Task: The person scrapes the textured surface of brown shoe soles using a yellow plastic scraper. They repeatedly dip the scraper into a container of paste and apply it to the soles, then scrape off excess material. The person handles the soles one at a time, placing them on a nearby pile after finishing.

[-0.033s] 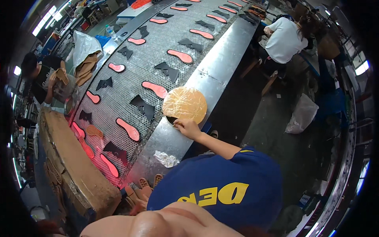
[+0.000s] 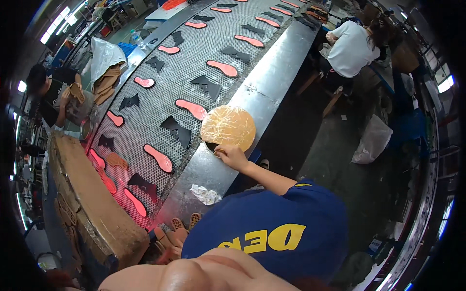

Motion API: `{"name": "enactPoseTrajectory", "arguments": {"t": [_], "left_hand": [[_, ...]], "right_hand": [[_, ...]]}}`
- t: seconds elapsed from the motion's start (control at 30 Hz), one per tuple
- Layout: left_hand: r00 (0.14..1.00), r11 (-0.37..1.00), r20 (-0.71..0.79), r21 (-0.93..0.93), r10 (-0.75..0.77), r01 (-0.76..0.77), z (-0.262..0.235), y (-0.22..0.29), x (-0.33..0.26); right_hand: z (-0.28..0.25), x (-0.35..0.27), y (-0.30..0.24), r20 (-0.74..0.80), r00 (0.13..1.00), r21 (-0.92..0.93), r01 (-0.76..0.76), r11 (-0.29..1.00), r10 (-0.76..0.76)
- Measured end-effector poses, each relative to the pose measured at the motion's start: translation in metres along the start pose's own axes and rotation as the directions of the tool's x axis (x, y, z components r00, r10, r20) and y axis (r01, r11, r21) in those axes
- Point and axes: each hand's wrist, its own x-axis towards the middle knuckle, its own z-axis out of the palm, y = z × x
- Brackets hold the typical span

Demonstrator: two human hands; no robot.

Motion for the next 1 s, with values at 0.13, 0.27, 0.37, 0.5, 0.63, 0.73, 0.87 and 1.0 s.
{"name": "enactPoseTrajectory", "arguments": {"t": [0.13,0.27,0.37,0.5,0.63,0.73,0.87,1.0], "left_hand": [[0.997,0.999,0.061,-0.016,0.046,-0.045,-0.024,-0.009,-0.011],[0.955,0.963,-0.128,-0.012,0.266,-0.270,-0.081,0.018,-0.045],[0.844,0.870,-0.357,-0.140,0.401,-0.473,-0.084,0.023,-0.037],[0.852,0.791,-0.500,-0.455,0.153,-0.409,-0.103,0.034,-0.025],[0.726,0.695,-0.687,-0.514,0.017,-0.503,-0.157,0.037,-0.012],[0.698,0.519,-0.669,-0.704,-0.256,-0.485,-0.178,0.030,0.002],[0.933,-0.107,-0.332,-0.932,-0.137,-0.348,-0.139,0.020,0.043],[0.934,-0.446,0.261,-0.825,0.243,0.347,-0.076,0.051,0.059]], "right_hand": [[0.006,0.002,0.011,0.006,0.999,-0.026,0.040,0.999,-0.040],[0.013,0.004,0.010,0.005,1.000,0.019,-0.004,1.000,0.004],[0.014,0.005,0.005,0.010,1.000,0.022,0.023,1.000,-0.023],[0.020,-0.001,0.007,0.022,0.999,-0.015,0.036,0.999,-0.036],[0.013,-0.002,0.000,-0.003,1.000,-0.025,0.008,1.000,-0.008],[0.019,-0.008,0.005,-0.113,0.992,-0.019,0.056,0.998,-0.058],[0.022,-0.015,0.035,-0.144,0.980,-0.183,0.109,0.977,-0.136],[0.003,-0.023,0.011,-0.206,0.967,-0.204,0.105,0.973,-0.148]]}}
